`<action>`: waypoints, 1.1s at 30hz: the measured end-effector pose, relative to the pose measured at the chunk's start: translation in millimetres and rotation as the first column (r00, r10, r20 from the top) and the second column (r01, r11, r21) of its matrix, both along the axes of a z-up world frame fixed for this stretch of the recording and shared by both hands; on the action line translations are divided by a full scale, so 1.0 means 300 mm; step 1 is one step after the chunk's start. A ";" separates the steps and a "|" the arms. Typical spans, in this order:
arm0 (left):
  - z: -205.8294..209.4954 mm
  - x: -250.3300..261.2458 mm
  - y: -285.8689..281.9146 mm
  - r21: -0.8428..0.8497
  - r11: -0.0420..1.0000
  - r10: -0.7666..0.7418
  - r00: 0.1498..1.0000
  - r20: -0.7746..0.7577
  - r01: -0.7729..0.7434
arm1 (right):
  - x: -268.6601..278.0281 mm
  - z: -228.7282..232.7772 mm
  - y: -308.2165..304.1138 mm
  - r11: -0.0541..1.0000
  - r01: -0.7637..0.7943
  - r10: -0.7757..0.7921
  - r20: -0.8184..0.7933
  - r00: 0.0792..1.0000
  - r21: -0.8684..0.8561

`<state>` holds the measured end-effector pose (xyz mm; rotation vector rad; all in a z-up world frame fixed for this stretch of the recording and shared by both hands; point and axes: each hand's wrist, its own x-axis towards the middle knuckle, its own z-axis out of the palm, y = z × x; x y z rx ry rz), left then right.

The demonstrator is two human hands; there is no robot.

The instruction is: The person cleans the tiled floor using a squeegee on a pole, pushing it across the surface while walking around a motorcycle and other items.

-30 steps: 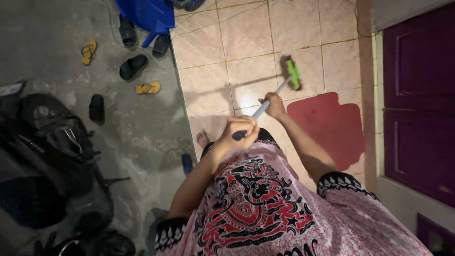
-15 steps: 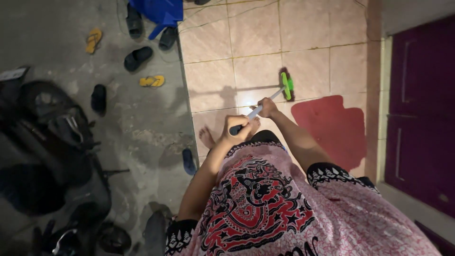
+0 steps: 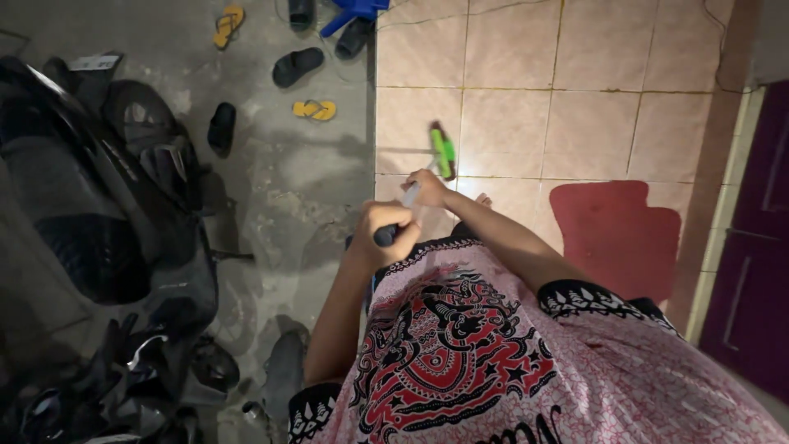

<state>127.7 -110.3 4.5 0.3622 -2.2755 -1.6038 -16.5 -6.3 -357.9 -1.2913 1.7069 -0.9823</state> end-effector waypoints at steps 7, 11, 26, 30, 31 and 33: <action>0.054 0.061 -0.047 -0.066 0.992 -0.110 0.990 -0.089 0.105 | 0.117 0.101 -0.104 0.999 0.050 -0.049 0.076 0.996 -0.021; -0.023 0.028 -0.062 0.057 0.905 -0.390 0.876 -0.284 0.421 | 0.126 0.169 -0.060 0.986 0.164 -0.165 0.055 0.985 0.013; 0.099 -0.169 0.233 0.127 0.599 -0.597 0.547 -0.587 0.791 | 0.062 0.362 0.376 0.751 0.660 -0.627 -0.275 0.729 0.036; 0.086 -0.205 0.350 0.084 0.618 -0.616 0.547 -0.566 0.782 | -0.028 0.310 0.567 0.664 0.710 -0.624 -0.349 0.699 0.235; 0.068 -0.217 0.381 0.077 0.616 -0.633 0.552 -0.543 0.784 | -0.053 0.277 0.620 0.642 0.737 -0.643 -0.375 0.667 0.211; 0.012 -0.235 0.439 0.063 0.633 -0.655 0.577 -0.487 0.772 | -0.106 0.198 0.745 0.618 0.739 -0.625 -0.402 0.669 0.268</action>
